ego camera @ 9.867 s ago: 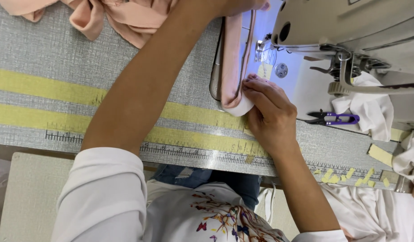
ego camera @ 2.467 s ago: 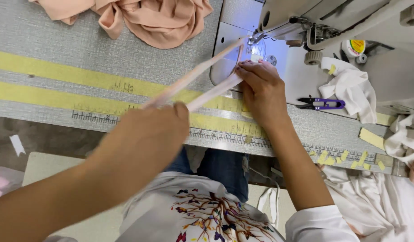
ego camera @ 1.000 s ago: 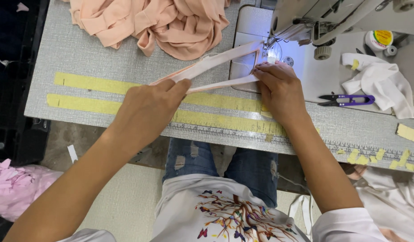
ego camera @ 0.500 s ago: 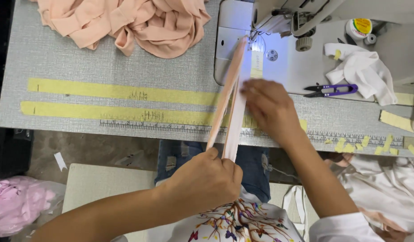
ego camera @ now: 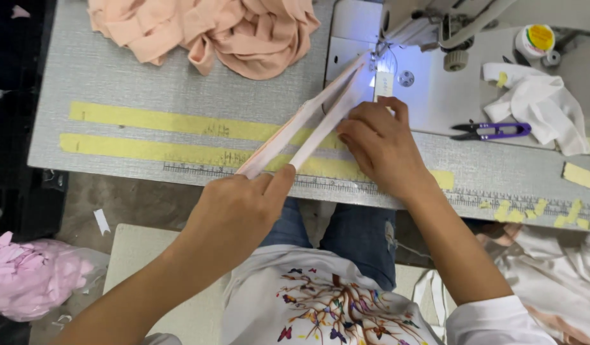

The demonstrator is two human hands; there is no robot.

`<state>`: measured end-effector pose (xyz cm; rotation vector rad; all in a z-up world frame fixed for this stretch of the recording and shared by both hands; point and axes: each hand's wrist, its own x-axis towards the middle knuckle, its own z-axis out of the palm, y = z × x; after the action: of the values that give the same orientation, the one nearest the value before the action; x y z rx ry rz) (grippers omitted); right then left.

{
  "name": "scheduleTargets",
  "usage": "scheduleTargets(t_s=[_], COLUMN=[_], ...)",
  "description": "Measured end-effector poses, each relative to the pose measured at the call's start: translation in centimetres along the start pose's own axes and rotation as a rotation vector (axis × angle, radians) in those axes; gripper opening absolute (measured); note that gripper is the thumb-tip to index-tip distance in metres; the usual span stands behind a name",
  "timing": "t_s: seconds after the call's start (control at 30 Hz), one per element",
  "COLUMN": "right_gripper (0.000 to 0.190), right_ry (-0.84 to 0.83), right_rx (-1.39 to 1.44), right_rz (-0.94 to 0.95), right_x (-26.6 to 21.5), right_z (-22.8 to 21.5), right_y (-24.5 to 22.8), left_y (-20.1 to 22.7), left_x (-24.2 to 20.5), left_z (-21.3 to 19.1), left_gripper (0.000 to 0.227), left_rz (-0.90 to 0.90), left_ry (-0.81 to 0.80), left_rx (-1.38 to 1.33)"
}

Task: Sorting and aligning fabric strips on a sewing machine table for preparation

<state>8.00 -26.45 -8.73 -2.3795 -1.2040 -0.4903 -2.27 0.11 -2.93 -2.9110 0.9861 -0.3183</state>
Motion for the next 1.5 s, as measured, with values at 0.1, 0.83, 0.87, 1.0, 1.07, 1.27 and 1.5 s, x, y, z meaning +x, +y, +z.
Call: scheduleTargets(t_s=[0.1,0.83,0.87,1.0,1.07,1.27,1.5], right_gripper=[0.013,0.010,0.010,0.011,0.011,0.011,0.011], right_ry=[0.050,-0.060,-0.059,-0.069,-0.065,-0.065,-0.072], right_rx=[-0.020,0.167,0.167,0.159,0.154,0.149,0.125], right_rz=[-0.025,0.091,0.091,0.089,0.089,0.082,0.075], right_x=[2.3,-0.5,-0.5,-0.8,-0.9,-1.0,-1.1], right_z=[-0.6,-0.2,-0.2,0.0,0.1,0.2,0.3], right_y=[-0.4,1.3,1.3,1.3,1.4,1.3,1.3], left_y=[-0.7,-5.5,-5.5,-5.4,-5.4,-5.3,-5.2], left_x=[-0.2,2.0,2.0,1.9,2.0,2.3,2.7], left_z=[0.4,1.8,1.6,1.8,1.9,1.8,1.6], left_gripper=[0.021,0.018,0.018,0.045,0.036,0.040,0.057], left_rz=[-0.031,-0.009,-0.008,0.010,0.006,-0.001,0.009], left_ry=[0.052,0.119,0.119,0.077,0.083,0.018,-0.060], left_rx=[0.012,-0.100,-0.100,-0.107,-0.122,-0.165,-0.136])
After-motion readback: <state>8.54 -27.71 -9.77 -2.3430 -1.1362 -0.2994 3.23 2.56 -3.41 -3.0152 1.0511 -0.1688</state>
